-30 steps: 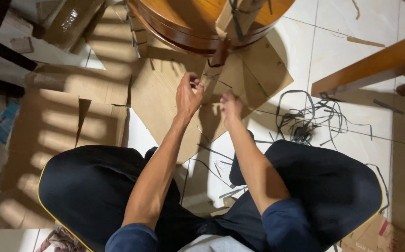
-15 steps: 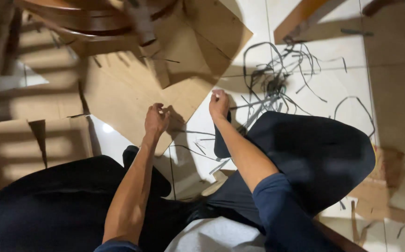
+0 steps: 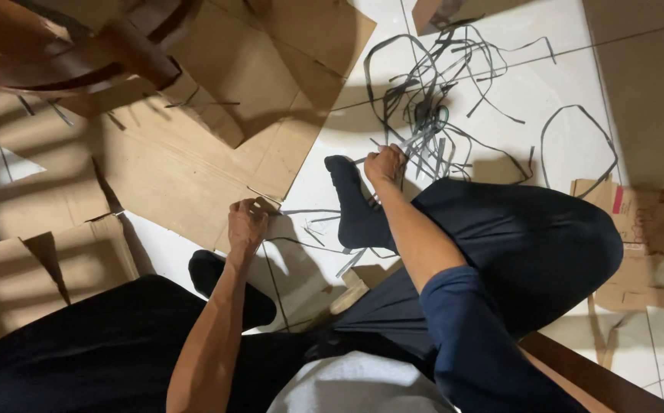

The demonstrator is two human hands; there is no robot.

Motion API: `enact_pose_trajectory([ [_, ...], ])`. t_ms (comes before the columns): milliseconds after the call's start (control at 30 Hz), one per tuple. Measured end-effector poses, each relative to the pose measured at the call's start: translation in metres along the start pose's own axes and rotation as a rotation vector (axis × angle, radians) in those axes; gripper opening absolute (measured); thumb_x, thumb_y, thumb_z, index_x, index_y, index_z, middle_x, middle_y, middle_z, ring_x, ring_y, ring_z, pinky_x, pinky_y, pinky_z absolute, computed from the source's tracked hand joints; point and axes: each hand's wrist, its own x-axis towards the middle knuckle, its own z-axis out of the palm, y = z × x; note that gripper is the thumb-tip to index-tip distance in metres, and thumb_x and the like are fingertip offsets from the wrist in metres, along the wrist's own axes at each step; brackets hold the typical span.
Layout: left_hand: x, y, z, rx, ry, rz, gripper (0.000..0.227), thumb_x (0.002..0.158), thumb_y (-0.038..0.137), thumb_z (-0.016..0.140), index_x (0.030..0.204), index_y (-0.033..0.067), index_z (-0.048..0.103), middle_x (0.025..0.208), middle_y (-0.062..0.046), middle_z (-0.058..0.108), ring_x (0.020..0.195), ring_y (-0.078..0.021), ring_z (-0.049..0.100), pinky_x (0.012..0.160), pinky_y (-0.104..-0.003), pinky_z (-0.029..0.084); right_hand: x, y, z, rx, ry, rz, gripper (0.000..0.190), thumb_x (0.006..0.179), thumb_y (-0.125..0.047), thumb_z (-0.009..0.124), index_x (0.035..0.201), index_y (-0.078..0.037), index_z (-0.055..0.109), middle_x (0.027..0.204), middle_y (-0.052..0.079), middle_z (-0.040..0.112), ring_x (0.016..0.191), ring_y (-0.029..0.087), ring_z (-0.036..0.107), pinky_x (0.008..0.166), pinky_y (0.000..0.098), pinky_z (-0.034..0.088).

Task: Wrapping wooden stool legs with cardboard and securing them with plastic ties

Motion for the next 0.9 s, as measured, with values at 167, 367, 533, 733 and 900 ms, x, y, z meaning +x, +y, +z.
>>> enact_pose_trajectory([
  [167, 0.004, -0.005, 0.008, -0.033, 0.046, 0.009, 0.049, 0.083, 0.027, 0.076, 0.128, 0.0144, 0.061, 0.130, -0.022, 0.051, 0.116, -0.0500, 0.063, 0.099, -0.052, 0.057, 0.009, 0.004, 0.002, 0.051, 0.035, -0.031, 0.035, 0.088, -0.034, 0.058, 0.117, -0.018, 0.071, 0.129, 0.003, 0.063, 0.129, 0.028, 0.050, 0.106, 0.0440, 0.045],
  [367, 0.002, 0.001, 0.005, -0.071, 0.099, 0.084, 0.048, 0.083, 0.026, 0.072, 0.128, 0.0135, 0.061, 0.126, -0.020, 0.053, 0.118, -0.0497, 0.061, 0.099, -0.053, 0.057, -0.021, -0.033, -0.021, 0.335, 0.342, -0.233, 0.033, 0.085, -0.023, 0.068, 0.117, -0.016, 0.074, 0.124, 0.009, 0.071, 0.124, 0.031, 0.057, 0.112, 0.0436, 0.040],
  [533, 0.013, -0.021, 0.018, -0.013, 0.136, 0.194, 0.046, 0.084, 0.026, 0.075, 0.125, 0.0115, 0.063, 0.113, -0.014, 0.061, 0.127, -0.0384, 0.058, 0.103, -0.047, 0.055, 0.018, 0.004, 0.007, 0.142, 0.042, -0.126, 0.046, 0.087, -0.038, 0.061, 0.128, -0.018, 0.069, 0.136, 0.005, 0.063, 0.132, 0.033, 0.051, 0.111, 0.0463, 0.042],
  [733, 0.004, -0.014, 0.007, -0.054, 0.130, 0.070, 0.046, 0.085, 0.030, 0.070, 0.128, 0.0150, 0.060, 0.124, -0.015, 0.055, 0.122, -0.0398, 0.061, 0.104, -0.044, 0.054, -0.002, -0.012, -0.015, 0.070, 0.032, -0.153, 0.046, 0.088, -0.041, 0.062, 0.124, -0.014, 0.071, 0.130, 0.013, 0.067, 0.126, 0.037, 0.057, 0.109, 0.0502, 0.042],
  [900, 0.001, -0.006, 0.004, -0.125, 0.172, 0.100, 0.043, 0.086, 0.027, 0.069, 0.126, 0.0114, 0.062, 0.118, -0.018, 0.056, 0.119, -0.0428, 0.062, 0.101, -0.047, 0.055, -0.039, -0.070, -0.083, 0.633, 0.199, -0.305, 0.036, 0.089, -0.024, 0.072, 0.123, -0.010, 0.072, 0.119, 0.019, 0.068, 0.118, 0.042, 0.062, 0.104, 0.0510, 0.047],
])
